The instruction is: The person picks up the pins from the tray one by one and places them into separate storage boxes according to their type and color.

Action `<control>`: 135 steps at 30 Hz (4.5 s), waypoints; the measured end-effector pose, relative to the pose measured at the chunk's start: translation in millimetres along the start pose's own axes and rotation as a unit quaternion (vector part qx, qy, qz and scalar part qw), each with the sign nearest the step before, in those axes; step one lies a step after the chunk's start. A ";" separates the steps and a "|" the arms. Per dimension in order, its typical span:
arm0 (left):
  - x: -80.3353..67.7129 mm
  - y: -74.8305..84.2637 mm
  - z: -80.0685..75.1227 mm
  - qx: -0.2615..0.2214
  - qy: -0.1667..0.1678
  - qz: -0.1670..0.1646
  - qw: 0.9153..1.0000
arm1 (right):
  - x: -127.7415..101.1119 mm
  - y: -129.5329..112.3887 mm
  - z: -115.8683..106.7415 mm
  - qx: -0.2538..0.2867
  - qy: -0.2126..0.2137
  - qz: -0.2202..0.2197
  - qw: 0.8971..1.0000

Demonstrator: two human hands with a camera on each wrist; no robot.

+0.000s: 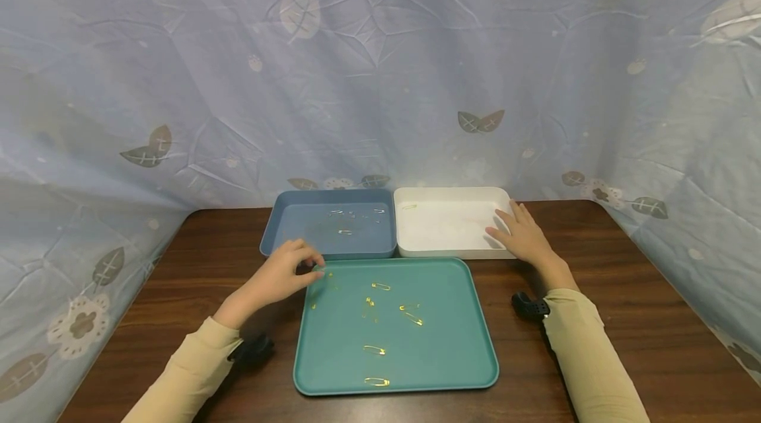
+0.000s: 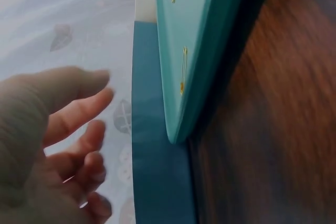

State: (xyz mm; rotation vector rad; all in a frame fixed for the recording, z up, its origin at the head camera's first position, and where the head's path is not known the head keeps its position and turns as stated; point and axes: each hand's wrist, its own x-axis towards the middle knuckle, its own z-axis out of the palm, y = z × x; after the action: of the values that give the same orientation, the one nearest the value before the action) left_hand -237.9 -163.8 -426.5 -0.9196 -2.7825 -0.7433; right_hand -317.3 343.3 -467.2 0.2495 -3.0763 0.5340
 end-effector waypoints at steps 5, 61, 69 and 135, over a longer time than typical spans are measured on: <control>-5.5 -5.3 -0.7 -0.013 -0.071 0.007 0.997 | -0.1 -0.8 0.3 0.002 -0.001 0.002 1.000; -8.1 2.0 9.2 -0.005 -0.155 -0.004 0.988 | -2.9 -0.4 0.0 0.016 -0.006 -0.001 1.000; -7.6 -3.1 7.9 -0.043 -0.183 -0.005 0.982 | -2.5 -0.6 0.0 0.016 -0.001 -0.004 1.000; 78.2 47.5 13.1 0.260 0.042 0.253 0.931 | -0.6 -0.2 0.0 0.010 -0.007 -0.003 1.000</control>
State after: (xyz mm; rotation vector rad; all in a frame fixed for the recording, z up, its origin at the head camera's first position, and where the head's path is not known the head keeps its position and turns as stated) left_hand -272.7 -83.0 -398.0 -1.3432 -2.3052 0.0338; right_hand -316.7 343.2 -467.2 0.2636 -3.0850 0.5654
